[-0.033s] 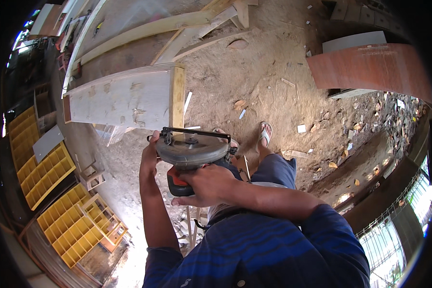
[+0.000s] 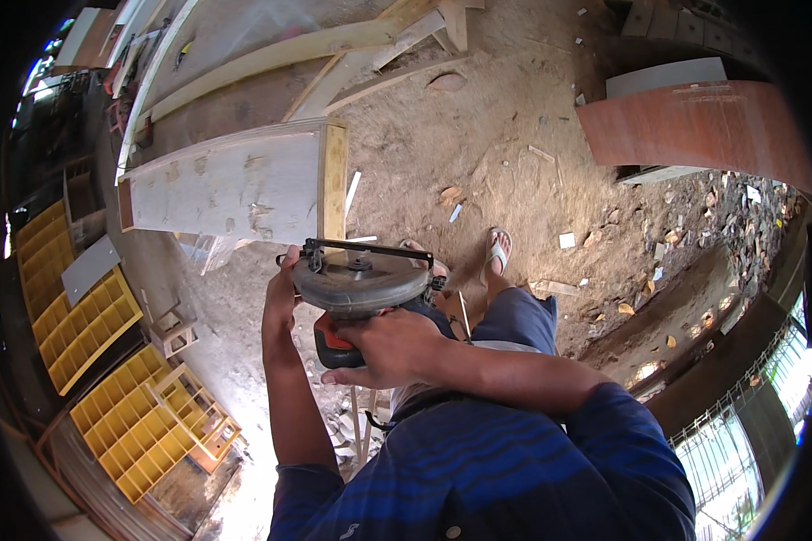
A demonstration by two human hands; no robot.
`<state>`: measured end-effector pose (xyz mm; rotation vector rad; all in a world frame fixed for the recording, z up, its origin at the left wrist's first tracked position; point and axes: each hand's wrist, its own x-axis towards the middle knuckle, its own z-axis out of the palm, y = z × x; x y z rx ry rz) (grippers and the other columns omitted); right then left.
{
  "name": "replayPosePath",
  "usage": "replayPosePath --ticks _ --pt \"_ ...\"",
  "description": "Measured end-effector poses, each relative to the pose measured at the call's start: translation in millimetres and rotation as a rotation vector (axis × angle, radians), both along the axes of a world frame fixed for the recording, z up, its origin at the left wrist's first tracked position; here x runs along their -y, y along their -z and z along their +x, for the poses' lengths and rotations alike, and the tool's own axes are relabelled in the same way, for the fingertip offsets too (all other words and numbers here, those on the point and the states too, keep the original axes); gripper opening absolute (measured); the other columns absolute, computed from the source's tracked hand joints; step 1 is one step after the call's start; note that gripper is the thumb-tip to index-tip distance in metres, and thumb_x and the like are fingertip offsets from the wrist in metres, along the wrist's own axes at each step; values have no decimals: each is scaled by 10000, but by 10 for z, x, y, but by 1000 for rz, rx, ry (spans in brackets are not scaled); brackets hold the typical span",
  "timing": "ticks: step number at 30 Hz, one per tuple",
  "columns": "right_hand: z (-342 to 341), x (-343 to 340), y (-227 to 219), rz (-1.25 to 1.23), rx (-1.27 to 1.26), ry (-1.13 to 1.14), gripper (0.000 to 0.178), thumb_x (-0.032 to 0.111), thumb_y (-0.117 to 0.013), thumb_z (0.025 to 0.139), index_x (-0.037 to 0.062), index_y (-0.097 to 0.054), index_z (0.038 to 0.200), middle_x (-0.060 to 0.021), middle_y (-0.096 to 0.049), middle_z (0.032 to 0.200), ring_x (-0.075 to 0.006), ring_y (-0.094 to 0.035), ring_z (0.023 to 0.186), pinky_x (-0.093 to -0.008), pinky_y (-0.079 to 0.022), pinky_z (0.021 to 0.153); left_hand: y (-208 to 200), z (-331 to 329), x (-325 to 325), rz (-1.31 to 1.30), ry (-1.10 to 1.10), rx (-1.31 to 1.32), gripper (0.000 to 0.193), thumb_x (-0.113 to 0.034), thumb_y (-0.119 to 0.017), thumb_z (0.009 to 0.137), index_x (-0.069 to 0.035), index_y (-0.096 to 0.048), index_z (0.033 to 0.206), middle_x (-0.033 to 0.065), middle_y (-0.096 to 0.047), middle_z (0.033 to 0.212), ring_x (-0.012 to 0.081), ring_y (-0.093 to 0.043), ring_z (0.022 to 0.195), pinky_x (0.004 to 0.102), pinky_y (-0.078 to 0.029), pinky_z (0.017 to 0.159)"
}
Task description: The person prepares a circular saw by plugging it in and adjusting the blade depth, then cuts a wooden plank on a workbench. They subsequently use a hand saw to cut a smaller piece of wood and fit it into a wooden frame structure, assembling the components by hand.
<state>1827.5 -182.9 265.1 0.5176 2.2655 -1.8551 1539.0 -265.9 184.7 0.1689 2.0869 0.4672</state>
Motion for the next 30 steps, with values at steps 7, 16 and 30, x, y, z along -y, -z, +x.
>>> replayPosePath --ticks 7,16,30 --pt "40 -23 37 -41 -46 38 830 805 -450 959 80 -687 1287 -217 -750 1103 -423 -718 1074 -512 -559 962 -8 28 -6 53 -4 13 839 -808 -559 916 -46 -749 1208 87 -759 1084 200 -676 938 345 -482 878" --pt "24 -63 81 -56 -39 19 839 813 -449 953 83 -690 1291 -233 -757 1037 -436 -723 1036 -520 -566 939 -51 62 -47 4 -24 -44 829 -828 -539 914 -55 -765 1113 48 -743 921 135 -635 795 285 -458 755" --pt "31 -63 135 -48 -44 28 816 808 -465 948 111 -689 1309 -225 -760 1050 -437 -721 1043 -521 -566 939 -121 95 -89 12 25 -18 826 -822 -490 945 -78 -765 1176 62 -767 1012 162 -681 872 318 -497 830"
